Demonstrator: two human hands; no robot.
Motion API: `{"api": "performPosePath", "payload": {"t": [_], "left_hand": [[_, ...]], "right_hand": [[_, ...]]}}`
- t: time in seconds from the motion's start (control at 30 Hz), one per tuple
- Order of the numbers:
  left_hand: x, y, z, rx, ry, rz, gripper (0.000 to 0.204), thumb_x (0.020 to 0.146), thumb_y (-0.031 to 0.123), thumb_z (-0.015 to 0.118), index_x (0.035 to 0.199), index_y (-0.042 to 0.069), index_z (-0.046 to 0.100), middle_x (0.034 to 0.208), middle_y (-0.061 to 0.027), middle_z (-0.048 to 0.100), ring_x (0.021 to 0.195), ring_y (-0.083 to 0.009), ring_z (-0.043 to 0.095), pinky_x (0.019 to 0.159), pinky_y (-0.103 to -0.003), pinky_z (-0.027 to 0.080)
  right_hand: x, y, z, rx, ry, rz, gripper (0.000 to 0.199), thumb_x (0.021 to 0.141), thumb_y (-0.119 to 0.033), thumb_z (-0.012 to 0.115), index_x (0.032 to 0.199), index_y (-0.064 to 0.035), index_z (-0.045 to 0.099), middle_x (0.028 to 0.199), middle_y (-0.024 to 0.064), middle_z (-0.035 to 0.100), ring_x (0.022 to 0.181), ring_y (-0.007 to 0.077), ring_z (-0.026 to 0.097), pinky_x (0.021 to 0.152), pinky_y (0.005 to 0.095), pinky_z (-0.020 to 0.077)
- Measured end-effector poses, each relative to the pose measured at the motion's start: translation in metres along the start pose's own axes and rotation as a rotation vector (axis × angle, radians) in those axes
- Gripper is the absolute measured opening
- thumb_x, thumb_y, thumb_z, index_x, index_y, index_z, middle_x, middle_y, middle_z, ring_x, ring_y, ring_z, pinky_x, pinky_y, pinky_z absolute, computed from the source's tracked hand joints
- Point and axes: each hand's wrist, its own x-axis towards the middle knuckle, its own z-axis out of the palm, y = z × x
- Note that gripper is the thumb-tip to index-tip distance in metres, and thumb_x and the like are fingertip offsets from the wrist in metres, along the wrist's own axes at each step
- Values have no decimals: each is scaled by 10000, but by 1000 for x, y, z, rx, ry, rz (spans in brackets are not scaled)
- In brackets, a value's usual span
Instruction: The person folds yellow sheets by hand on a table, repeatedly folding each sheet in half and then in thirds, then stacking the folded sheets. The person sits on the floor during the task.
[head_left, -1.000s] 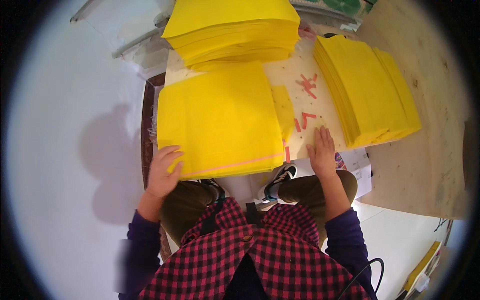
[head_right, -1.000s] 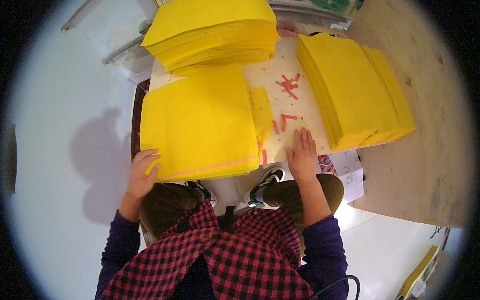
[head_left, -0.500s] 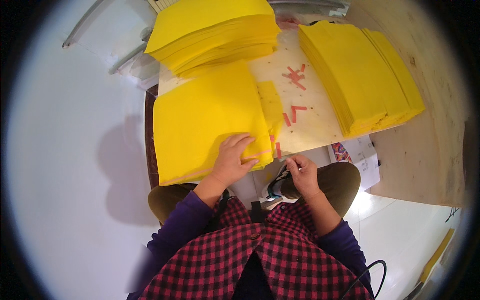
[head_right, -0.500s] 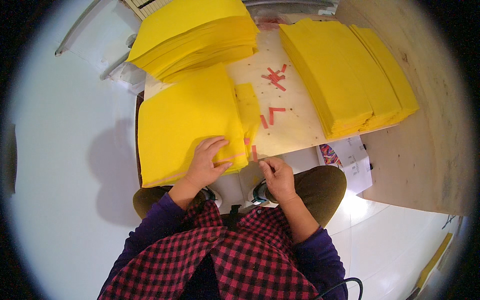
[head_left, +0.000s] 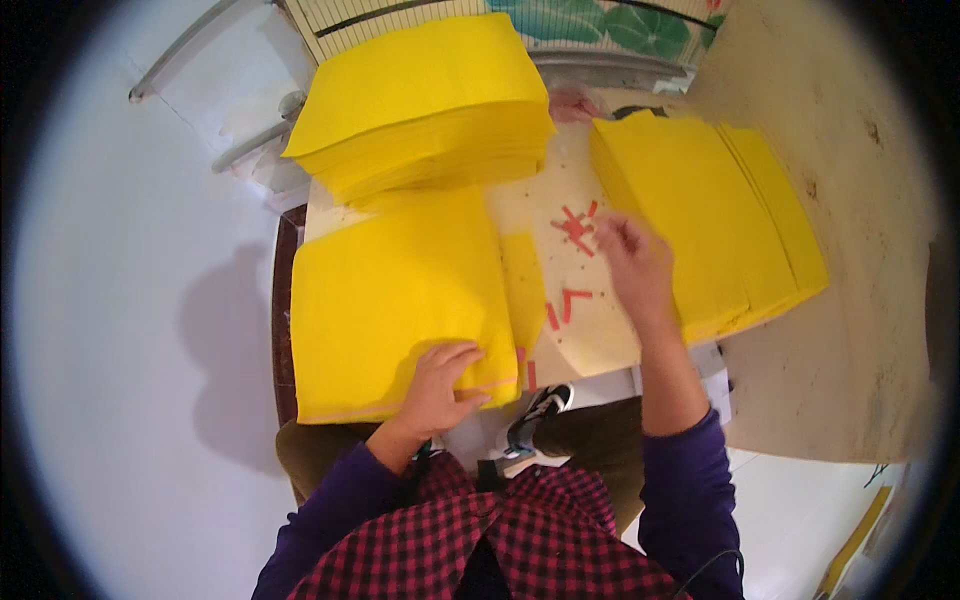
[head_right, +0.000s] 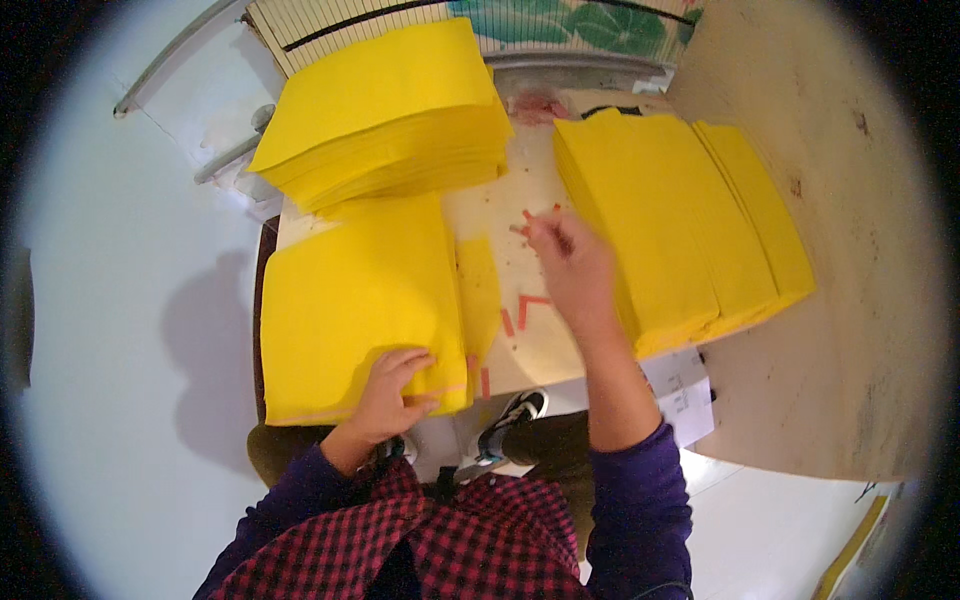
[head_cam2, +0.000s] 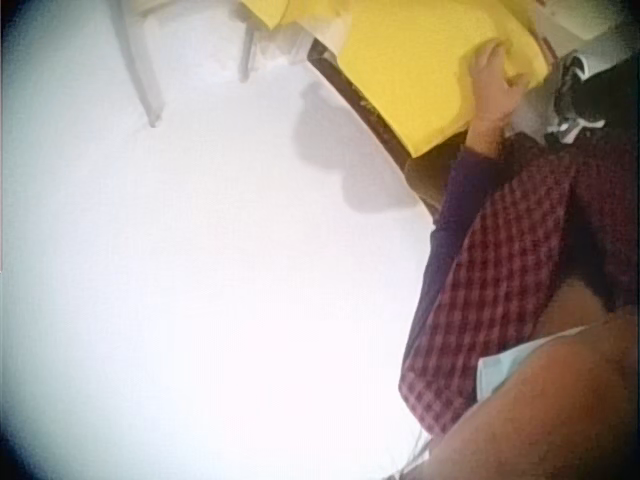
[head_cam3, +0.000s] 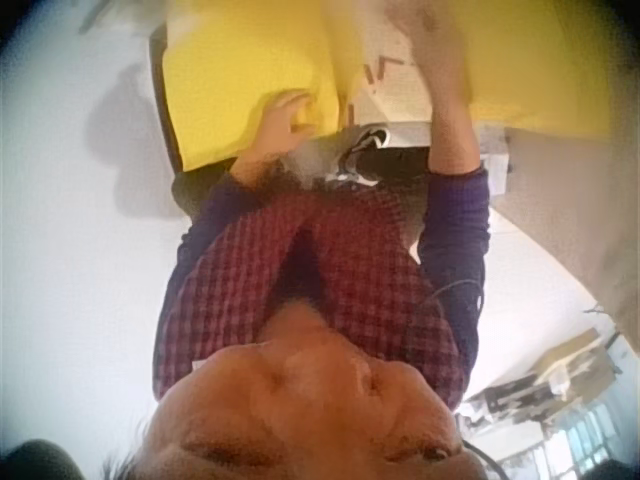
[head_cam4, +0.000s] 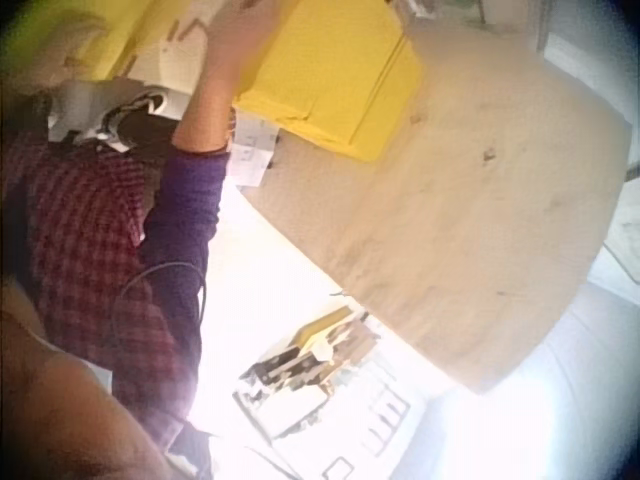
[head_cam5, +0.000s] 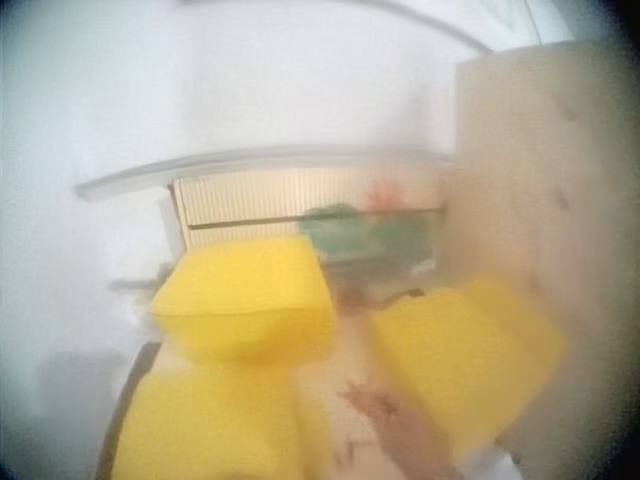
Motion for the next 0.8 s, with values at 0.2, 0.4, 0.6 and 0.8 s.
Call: {"api": "performPosePath", "payload": {"t": [0.2, 0.4, 0.6, 0.8], "left_hand": [[3, -4, -2, -6, -5, 23, 582, 716, 347, 743, 1195, 58, 585, 1228, -149, 565, 1127, -352, 519, 955, -448, 391], [8, -3, -9, -35, -97, -31, 567, 726, 367, 740, 1184, 68, 588, 1207, -128, 567, 1096, -329, 537, 896, -458, 408], [7, -18, 0, -22, -122, 11, 494, 747, 342, 721, 1172, 114, 611, 1205, -74, 571, 1018, -256, 591, 791, -378, 468], [-3, -28, 8, 107, -97, 83, 396, 797, 183, 600, 1190, 151, 626, 1200, -31, 578, 1001, -191, 592, 731, -320, 492]], "right_hand": [[188, 13, -37, -305, 101, -150, 164, 875, -157, 632, 950, -15, 670, 830, 111, 681, 757, 195, 649, 699, 310, 499], [331, 91, -41, -946, -111, -63, 200, 843, -192, 632, 936, -22, 682, 960, 172, 683, 883, 347, 650, 739, 415, 517], [403, 154, -3, -1552, -551, 51, 305, 798, -257, 689, 1014, -41, 696, 1075, 172, 670, 1015, 353, 631, 838, 432, 510], [393, 136, 11, -1541, -833, 316, 437, 781, -340, 730, 1096, -41, 683, 1154, 165, 650, 1076, 331, 615, 870, 427, 487]]}}
